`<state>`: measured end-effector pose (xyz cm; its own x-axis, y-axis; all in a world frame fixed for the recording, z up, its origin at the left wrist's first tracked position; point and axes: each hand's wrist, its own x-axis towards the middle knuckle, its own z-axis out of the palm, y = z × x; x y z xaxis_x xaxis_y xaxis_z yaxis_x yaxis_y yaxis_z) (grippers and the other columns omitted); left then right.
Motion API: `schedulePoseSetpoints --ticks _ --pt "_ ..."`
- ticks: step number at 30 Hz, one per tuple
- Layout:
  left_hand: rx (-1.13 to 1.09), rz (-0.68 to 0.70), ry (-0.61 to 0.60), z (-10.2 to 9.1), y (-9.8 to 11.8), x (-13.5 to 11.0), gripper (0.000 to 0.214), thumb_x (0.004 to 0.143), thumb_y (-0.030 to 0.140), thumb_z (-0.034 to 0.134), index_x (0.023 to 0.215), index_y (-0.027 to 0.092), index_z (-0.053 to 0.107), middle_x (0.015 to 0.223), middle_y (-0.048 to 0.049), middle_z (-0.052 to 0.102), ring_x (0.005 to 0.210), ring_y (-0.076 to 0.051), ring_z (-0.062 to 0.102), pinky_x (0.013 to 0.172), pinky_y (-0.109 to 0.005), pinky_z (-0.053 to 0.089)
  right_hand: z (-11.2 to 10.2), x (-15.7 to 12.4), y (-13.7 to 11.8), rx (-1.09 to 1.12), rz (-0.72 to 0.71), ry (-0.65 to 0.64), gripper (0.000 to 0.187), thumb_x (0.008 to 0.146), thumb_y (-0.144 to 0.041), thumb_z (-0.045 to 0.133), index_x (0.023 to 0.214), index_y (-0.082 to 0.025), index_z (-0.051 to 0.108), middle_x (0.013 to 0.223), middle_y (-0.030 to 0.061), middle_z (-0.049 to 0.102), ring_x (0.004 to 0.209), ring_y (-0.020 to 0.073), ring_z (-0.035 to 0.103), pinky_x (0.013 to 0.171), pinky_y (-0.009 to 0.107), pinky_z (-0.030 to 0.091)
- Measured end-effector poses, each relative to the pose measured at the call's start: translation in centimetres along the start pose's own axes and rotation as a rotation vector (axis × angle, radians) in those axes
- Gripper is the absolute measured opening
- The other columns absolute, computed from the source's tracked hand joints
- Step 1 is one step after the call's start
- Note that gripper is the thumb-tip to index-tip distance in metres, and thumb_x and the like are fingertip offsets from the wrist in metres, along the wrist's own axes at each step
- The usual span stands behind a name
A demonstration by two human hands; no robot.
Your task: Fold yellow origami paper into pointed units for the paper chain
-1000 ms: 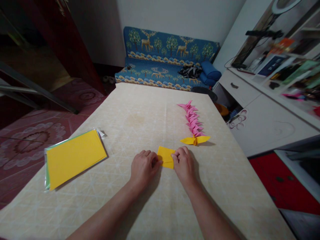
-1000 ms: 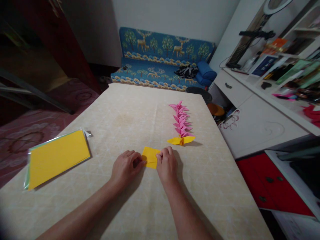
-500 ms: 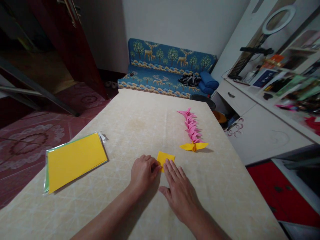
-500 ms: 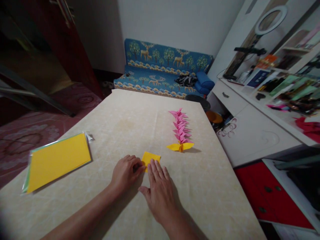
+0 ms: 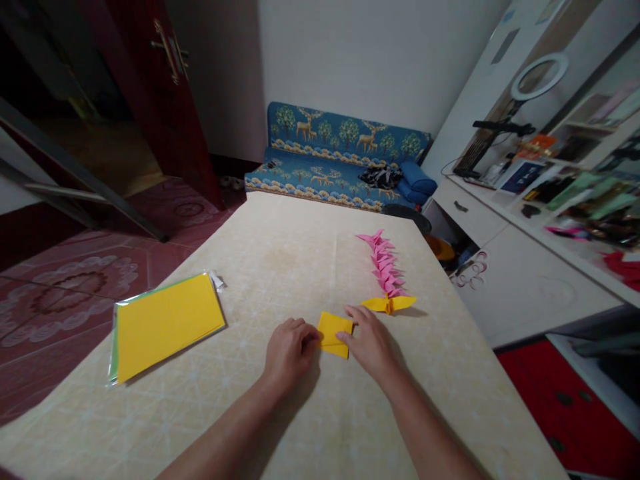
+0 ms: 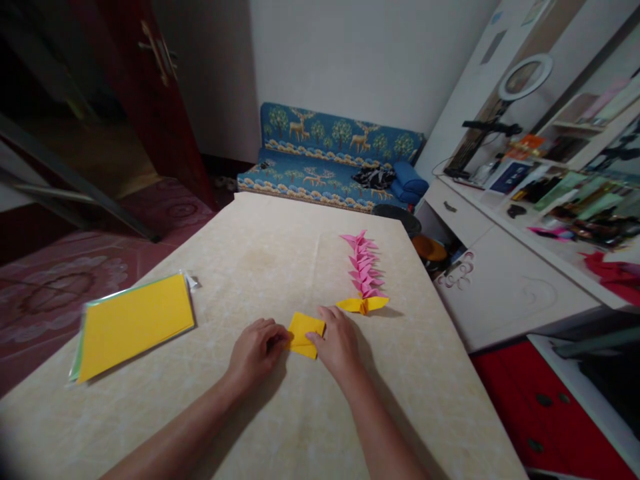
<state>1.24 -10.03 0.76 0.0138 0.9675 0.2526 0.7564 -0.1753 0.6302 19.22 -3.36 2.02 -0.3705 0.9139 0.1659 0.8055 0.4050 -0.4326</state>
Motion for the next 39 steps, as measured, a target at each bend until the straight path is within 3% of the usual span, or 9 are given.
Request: schedulePoseSetpoints --ticks 4,10,15,20,24,26,30,33,39 --pt "-0.098 -0.052 0.036 0.3 -0.6 -0.1 0.013 0.079 0.020 0.053 0.085 0.019 0.064 0.072 -0.0027 0.060 0.066 -0.016 0.053 0.061 -0.026 0.037 -0.3 1.2 0.0 0.111 0.092 -0.136 0.057 0.057 -0.021 0.075 0.112 -0.018 0.059 0.088 0.0034 0.065 0.077 0.0171 0.060 0.067 0.026 0.044" --pt "-0.275 -0.103 0.181 0.4 -1.0 0.0 0.018 0.081 0.024 0.051 0.093 0.017 0.063 0.082 -0.0052 0.061 0.072 -0.016 0.056 0.064 -0.026 0.042 -0.5 0.9 -0.3 0.554 0.170 -0.410 0.011 0.059 -0.016 0.066 0.069 -0.014 0.066 0.065 -0.0004 0.064 0.059 0.0132 0.057 0.052 0.020 0.038" --pt "-0.584 -0.215 0.287 0.1 -0.7 0.3 0.028 0.083 0.030 0.052 0.108 0.018 0.056 0.095 -0.0072 0.062 0.080 -0.016 0.060 0.071 -0.028 0.047 0.2 -0.3 -2.0 0.981 0.484 -0.247 0.026 0.063 -0.028 0.066 0.084 -0.014 0.064 0.063 -0.0008 0.062 0.042 0.0079 0.047 0.040 0.018 0.034" --pt "-0.825 -0.235 0.145 0.5 -0.5 0.6 0.032 0.081 0.033 0.056 0.109 0.018 0.051 0.082 -0.0039 0.063 0.071 -0.016 0.061 0.062 -0.026 0.048 2.3 -2.4 -4.8 1.212 0.523 -0.120 0.036 0.066 -0.038 0.068 0.092 -0.015 0.058 0.065 -0.0010 0.061 0.041 0.0061 0.046 0.037 0.017 0.036" --pt "-0.783 -0.246 0.135 0.6 -1.2 0.8 0.022 0.078 0.029 0.059 0.096 0.017 0.053 0.071 -0.0007 0.061 0.063 -0.014 0.059 0.054 -0.023 0.044 2.4 -3.8 -4.8 1.069 0.481 -0.248 0.040 0.072 -0.048 0.062 0.095 -0.016 0.055 0.054 -0.0038 0.055 0.038 0.0078 0.046 0.035 0.017 0.035" --pt "-0.743 -0.238 0.082 0.3 -1.6 0.9 0.021 0.077 0.027 0.060 0.094 0.016 0.055 0.072 -0.0015 0.063 0.064 -0.015 0.059 0.055 -0.023 0.043 1.7 -4.1 -3.8 0.927 0.453 -0.138 0.038 0.073 -0.049 0.059 0.091 -0.016 0.055 0.064 -0.0006 0.059 0.041 0.0081 0.047 0.036 0.018 0.036" --pt "-0.563 -0.181 -0.120 -0.6 -1.7 1.1 0.018 0.077 0.029 0.059 0.085 0.014 0.064 0.074 -0.0040 0.067 0.065 -0.015 0.060 0.056 -0.024 0.043 0.1 -4.4 -1.9 0.670 0.220 0.171 0.021 0.081 -0.036 0.053 0.088 -0.016 0.060 0.085 0.0066 0.061 0.076 0.0161 0.059 0.063 0.024 0.049" --pt "-0.361 -0.080 -0.206 -1.1 -1.4 1.1 0.019 0.077 0.029 0.059 0.088 0.018 0.069 0.078 -0.0038 0.069 0.068 -0.015 0.060 0.061 -0.025 0.043 -0.1 -4.6 -1.4 0.583 0.005 0.128 0.015 0.083 -0.021 0.049 0.086 -0.019 0.063 0.093 0.0074 0.060 0.089 0.0177 0.058 0.069 0.025 0.049" --pt "-0.049 0.178 -0.080 -1.6 -0.9 1.1 0.018 0.073 0.023 0.064 0.091 0.021 0.068 0.087 -0.0058 0.066 0.085 -0.019 0.057 0.075 -0.029 0.043 0.8 -4.8 -1.7 0.361 -0.129 0.012 0.030 0.080 -0.007 0.046 0.096 -0.024 0.064 0.103 0.0031 0.060 0.099 0.0157 0.055 0.088 0.028 0.045"
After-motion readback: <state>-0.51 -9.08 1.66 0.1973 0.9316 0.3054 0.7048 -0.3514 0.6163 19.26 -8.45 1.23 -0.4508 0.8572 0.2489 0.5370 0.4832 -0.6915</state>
